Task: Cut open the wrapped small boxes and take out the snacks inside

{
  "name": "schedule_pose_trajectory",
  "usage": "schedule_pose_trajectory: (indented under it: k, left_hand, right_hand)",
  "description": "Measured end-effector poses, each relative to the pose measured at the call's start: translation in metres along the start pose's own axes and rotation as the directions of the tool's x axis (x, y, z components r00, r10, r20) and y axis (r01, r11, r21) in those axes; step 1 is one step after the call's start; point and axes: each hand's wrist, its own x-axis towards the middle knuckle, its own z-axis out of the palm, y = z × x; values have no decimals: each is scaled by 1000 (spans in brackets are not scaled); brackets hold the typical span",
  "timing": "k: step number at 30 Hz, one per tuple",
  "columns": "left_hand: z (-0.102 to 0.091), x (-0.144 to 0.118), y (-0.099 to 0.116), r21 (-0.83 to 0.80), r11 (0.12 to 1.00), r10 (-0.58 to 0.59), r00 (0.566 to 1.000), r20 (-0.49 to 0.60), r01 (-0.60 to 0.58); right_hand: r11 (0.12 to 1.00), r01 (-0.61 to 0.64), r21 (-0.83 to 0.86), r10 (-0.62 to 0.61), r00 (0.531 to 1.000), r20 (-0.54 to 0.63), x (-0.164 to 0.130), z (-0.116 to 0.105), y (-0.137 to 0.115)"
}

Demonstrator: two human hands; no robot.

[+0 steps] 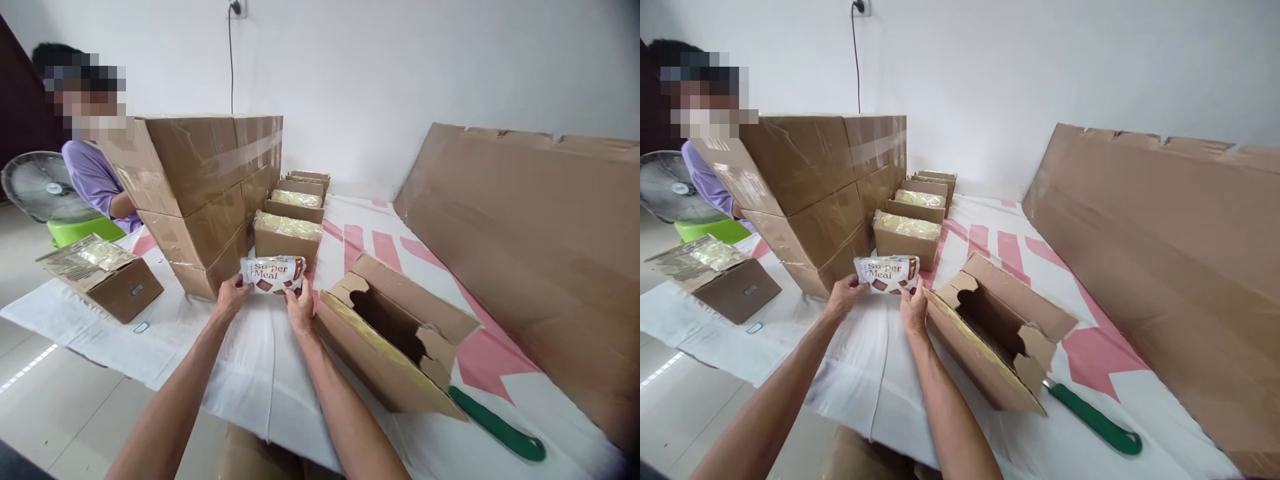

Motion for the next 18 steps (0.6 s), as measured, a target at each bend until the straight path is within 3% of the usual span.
schedule_pose_trajectory:
  k: [4, 9, 18]
  left_hand:
    - [32, 47, -3, 6, 999, 49, 999, 3, -49]
    - [68, 65, -21, 67, 997, 39, 999, -21, -37]
    - [65, 69, -23, 120, 992, 28, 999, 27, -31]
  right_hand:
    - [998, 14, -64, -22, 993, -114, 37, 15, 20]
    - [983, -8, -183, -25, 983, -179, 49, 21, 44]
    - [957, -10, -291, -52, 977, -207, 39, 20, 47]
